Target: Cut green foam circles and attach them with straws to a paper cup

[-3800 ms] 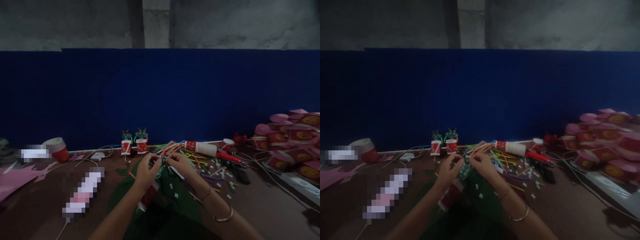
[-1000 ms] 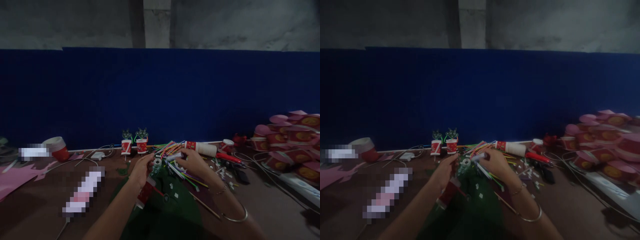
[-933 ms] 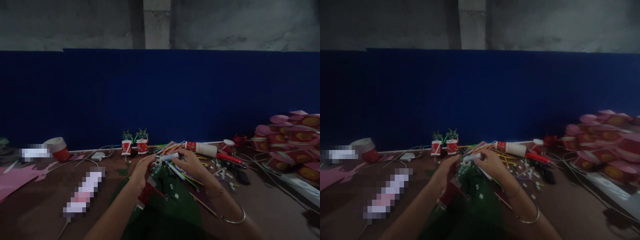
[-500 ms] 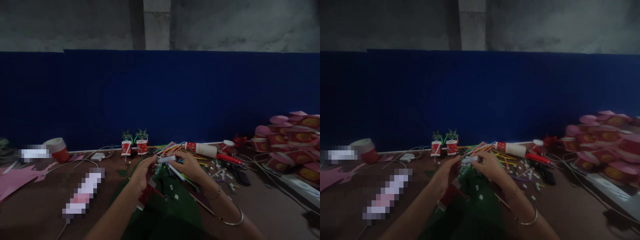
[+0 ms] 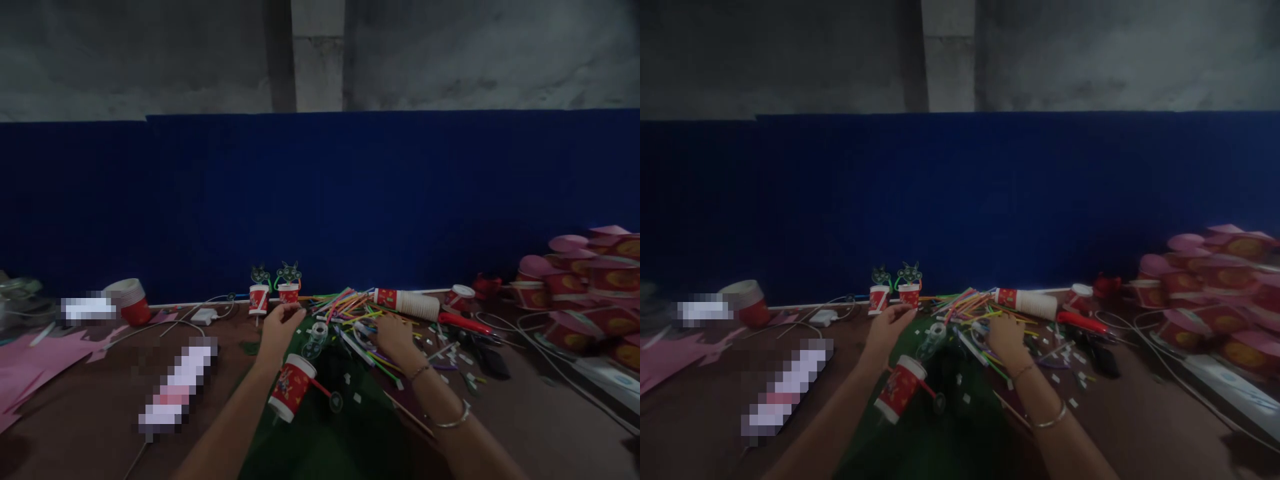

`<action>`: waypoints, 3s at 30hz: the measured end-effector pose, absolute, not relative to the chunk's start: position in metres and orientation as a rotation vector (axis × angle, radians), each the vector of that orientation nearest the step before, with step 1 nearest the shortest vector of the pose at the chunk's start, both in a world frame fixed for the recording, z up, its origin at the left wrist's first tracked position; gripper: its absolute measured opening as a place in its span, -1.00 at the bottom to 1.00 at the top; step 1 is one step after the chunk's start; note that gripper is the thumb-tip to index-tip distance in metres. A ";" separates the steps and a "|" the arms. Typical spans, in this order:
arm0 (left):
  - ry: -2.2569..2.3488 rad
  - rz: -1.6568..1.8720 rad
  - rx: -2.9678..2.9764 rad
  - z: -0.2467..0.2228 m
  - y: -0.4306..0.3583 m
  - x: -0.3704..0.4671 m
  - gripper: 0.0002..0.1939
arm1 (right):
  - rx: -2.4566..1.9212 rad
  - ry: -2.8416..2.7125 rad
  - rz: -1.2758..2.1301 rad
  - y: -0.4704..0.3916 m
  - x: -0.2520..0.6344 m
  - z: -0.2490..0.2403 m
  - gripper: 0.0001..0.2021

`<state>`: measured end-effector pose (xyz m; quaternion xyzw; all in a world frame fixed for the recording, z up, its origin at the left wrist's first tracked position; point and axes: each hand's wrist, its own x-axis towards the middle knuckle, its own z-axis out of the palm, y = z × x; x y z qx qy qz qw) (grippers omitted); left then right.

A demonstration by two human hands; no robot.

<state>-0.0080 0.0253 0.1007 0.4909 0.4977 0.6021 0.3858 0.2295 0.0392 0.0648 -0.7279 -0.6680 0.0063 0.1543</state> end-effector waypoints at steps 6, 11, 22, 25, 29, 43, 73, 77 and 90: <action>1.266 1.634 1.727 0.106 -0.004 0.013 -0.58 | -1.276 -1.663 0.773 0.028 0.187 0.080 -0.67; 1.292 1.577 1.809 0.103 -0.020 0.017 -0.61 | -1.025 -1.452 1.066 0.021 0.157 0.074 -0.73; 1.622 1.604 1.816 0.097 -0.018 -0.027 -0.79 | -1.121 -1.395 0.984 0.034 0.147 0.071 -0.84; 1.890 1.224 1.677 0.087 -0.011 -0.067 -0.71 | -1.150 -1.333 1.028 0.038 0.145 0.060 -0.83; 1.777 0.779 1.346 0.064 -0.006 -0.093 -0.61 | -1.060 -1.362 1.223 0.032 0.132 0.046 -0.85; 1.534 1.044 0.925 0.029 0.006 -0.054 -0.74 | -1.000 -1.391 1.554 0.015 0.118 0.038 -0.91; 1.114 1.362 1.250 0.023 0.001 0.022 -0.64 | -1.047 -1.782 0.897 0.036 0.164 0.069 -0.93; 1.142 1.347 1.262 0.024 0.000 0.022 -0.65 | -1.097 -1.854 0.745 0.034 0.163 0.070 -0.94; 1.161 1.253 1.143 0.030 -0.004 0.026 -0.69 | -1.120 -2.045 0.615 0.029 0.167 0.075 -0.90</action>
